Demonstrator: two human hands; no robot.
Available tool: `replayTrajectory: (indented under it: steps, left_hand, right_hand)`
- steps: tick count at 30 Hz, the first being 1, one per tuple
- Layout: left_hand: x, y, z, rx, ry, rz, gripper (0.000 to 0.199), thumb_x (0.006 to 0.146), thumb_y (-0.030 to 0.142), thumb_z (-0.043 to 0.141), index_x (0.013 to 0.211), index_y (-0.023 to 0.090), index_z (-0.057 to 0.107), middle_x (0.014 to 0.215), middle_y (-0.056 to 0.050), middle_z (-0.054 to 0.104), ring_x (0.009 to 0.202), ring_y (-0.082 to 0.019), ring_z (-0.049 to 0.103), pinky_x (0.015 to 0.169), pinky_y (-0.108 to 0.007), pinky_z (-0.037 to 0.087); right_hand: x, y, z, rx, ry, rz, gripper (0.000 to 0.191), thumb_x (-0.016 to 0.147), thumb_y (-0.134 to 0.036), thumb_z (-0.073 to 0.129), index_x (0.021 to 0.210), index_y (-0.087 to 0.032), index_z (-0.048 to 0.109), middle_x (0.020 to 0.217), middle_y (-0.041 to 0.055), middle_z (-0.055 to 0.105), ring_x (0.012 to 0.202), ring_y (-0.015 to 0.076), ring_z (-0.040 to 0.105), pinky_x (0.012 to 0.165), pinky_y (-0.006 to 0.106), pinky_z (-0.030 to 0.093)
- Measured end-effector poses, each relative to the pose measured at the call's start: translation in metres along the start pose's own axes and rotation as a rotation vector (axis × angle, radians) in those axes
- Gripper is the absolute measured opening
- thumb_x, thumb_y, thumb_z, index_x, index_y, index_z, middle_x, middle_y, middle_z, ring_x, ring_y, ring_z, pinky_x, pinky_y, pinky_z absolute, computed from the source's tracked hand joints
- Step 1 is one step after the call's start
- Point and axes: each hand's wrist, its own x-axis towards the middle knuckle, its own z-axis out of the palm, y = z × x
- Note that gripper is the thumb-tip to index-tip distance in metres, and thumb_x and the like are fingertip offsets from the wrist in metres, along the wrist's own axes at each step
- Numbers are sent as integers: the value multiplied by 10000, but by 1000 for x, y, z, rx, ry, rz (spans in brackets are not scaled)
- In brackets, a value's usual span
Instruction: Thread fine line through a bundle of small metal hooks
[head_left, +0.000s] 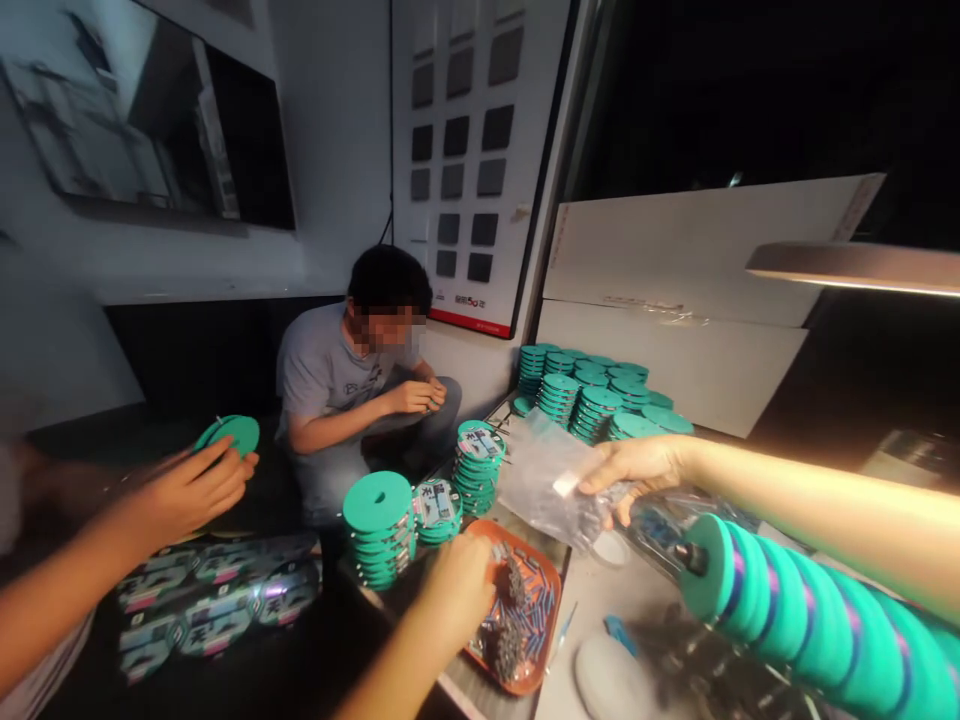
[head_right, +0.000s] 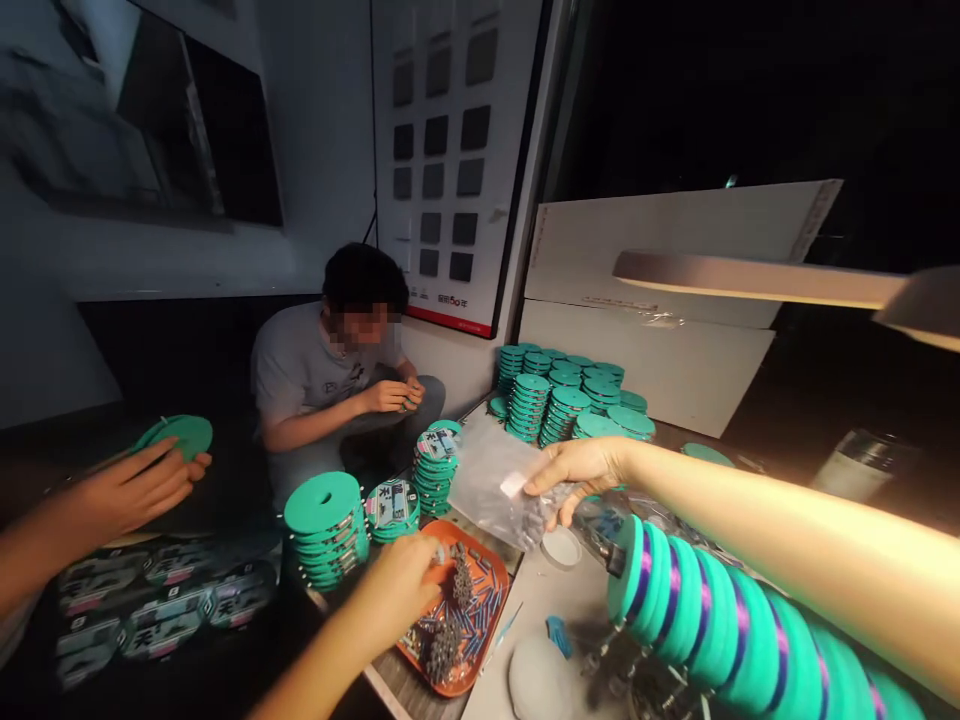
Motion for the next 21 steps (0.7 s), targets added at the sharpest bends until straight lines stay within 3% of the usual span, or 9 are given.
replayTrajectory:
  steps: [4,9,13,17,21]
  left_hand:
    - [3,-2,17,139,-138,74,224,561,-15,512,554,190,601,654,-61,663,697,-257,635,585,-302,381]
    - [0,-11,17,196,-166,89,229,647,49,495,729,197,651,796,-73,683,769,-231,637,632,-290,410]
    - [-4,-15,19,203,-177,82,192,672,72,502,729,188,645,837,-73,677,794,-216,631,665,-278,416]
    - [-4,-15,21,198,-191,75,124,665,98,545,701,182,629,845,-62,671,802,-209,628,666,-269,421]
    - [-5,-16,21,182,-197,86,123,662,95,549,700,190,619,864,-34,666,803,-184,628,671,-251,424]
  right_hand:
    - [25,-16,10,-213,-62,166,153,882,-186,473,977,-121,573,803,-3,632,640,78,607,612,240,503]
    - [53,-40,18,-504,-76,310,168,860,-265,524,932,-121,570,847,2,604,691,87,587,630,257,501]
    - [70,-63,27,-674,-61,356,173,847,-259,540,951,-124,563,916,15,588,759,105,579,649,267,499]
    - [71,-81,31,-735,-43,400,208,856,-275,526,1006,-132,541,947,26,579,776,110,578,663,281,500]
    - [54,-80,28,-701,-71,426,295,877,-380,473,1033,-135,525,911,24,581,718,100,580,630,271,500]
